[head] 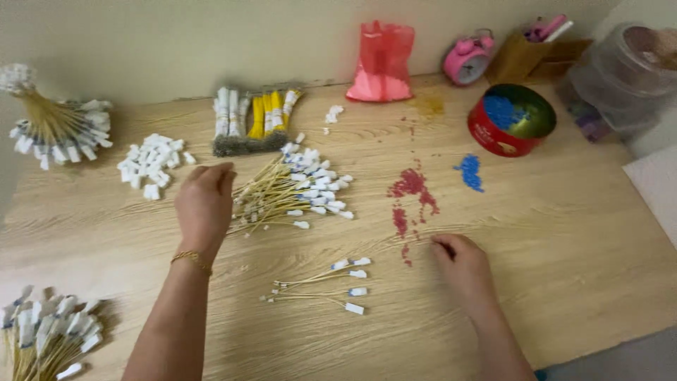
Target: Assembling small white plastic caps onto the tips of yellow wires at a desk.
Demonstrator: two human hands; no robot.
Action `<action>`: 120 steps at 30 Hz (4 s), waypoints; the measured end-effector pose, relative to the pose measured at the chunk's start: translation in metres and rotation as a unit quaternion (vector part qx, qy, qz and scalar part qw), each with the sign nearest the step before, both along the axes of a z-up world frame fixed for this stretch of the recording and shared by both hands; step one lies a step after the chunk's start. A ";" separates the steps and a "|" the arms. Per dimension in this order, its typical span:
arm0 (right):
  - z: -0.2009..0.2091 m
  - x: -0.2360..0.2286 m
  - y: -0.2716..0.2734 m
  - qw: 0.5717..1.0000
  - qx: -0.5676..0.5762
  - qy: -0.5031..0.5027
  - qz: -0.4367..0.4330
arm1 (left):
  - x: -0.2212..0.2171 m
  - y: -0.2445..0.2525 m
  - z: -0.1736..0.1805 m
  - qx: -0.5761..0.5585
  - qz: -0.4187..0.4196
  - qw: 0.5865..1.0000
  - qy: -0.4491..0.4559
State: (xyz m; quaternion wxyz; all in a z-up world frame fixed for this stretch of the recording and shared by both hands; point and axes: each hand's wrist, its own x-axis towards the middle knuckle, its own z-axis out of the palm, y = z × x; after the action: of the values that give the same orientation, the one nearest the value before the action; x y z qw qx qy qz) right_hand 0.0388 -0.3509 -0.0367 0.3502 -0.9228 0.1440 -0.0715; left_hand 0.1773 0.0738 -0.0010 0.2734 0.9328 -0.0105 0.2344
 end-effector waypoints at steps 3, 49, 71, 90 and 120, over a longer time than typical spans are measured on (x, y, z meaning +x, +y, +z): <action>0.024 0.010 0.024 0.998 -0.005 0.070 0.005 | -0.016 -0.011 0.037 -0.017 -0.014 0.997 -0.074; 0.101 -0.018 0.194 0.918 0.030 -0.219 0.328 | -0.185 -0.081 -0.002 -0.748 -0.111 0.646 0.106; 0.084 -0.002 0.183 0.863 0.295 0.019 0.409 | -0.179 -0.052 0.001 -0.691 -0.154 0.678 0.199; 0.026 0.011 0.175 0.941 0.088 -0.043 0.325 | -0.046 0.013 -0.011 -0.045 0.022 0.990 0.131; 0.023 0.026 0.033 0.973 -0.182 0.090 0.109 | -0.076 -0.002 0.067 -0.132 -0.016 0.985 -0.114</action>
State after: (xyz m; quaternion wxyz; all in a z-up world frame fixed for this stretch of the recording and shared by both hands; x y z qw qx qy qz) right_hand 0.0651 -0.3175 -0.0135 0.1679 -0.9838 0.0578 0.0258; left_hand 0.1018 0.0717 0.0656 0.3946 0.8557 -0.0256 0.3338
